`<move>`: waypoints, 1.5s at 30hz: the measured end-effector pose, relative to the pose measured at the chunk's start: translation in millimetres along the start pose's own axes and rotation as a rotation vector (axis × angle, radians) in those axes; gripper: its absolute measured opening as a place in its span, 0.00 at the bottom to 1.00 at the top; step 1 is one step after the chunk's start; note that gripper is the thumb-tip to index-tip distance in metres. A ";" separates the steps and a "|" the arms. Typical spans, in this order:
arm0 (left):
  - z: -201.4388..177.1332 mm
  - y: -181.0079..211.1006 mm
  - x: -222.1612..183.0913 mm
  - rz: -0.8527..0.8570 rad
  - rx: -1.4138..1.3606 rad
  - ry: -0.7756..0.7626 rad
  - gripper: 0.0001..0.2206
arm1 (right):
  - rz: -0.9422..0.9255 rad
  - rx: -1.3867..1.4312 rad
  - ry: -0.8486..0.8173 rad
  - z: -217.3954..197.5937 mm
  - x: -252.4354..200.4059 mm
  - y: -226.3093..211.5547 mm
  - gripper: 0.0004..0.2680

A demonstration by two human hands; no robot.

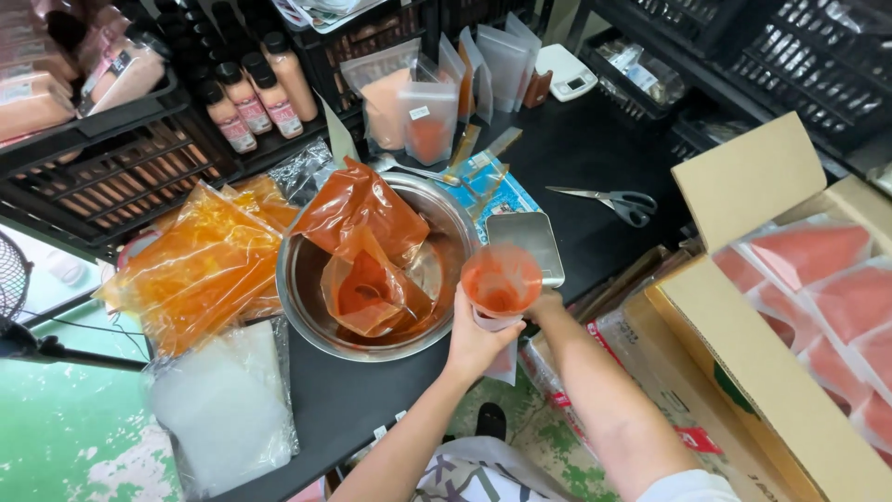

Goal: Filling a plastic cup with red sauce using a spoon and packing sealed sauce bags into a cardboard box.

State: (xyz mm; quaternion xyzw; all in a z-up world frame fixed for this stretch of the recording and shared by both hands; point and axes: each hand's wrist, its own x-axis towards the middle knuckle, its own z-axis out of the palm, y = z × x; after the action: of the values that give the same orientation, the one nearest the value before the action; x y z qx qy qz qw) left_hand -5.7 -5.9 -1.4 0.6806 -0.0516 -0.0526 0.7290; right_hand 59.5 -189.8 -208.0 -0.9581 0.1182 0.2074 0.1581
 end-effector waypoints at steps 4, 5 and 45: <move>-2.3 5.4 -4.3 -0.028 -0.008 -0.009 0.48 | 0.005 0.013 0.000 18.1 -0.9 28.1 0.12; -2.1 5.1 -4.3 -0.035 0.009 -0.004 0.48 | 0.004 0.012 0.000 24.4 2.8 35.2 0.12; 44.9 -53.4 39.6 0.003 -0.060 0.009 0.42 | 0.249 0.788 0.112 42.7 -118.4 88.8 0.27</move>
State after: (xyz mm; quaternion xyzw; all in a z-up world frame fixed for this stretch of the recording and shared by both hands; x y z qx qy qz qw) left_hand 26.6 -59.7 -51.5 0.6587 -0.0477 -0.0502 0.7492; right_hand -86.7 -237.6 -216.0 -0.8124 0.3121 0.1112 0.4797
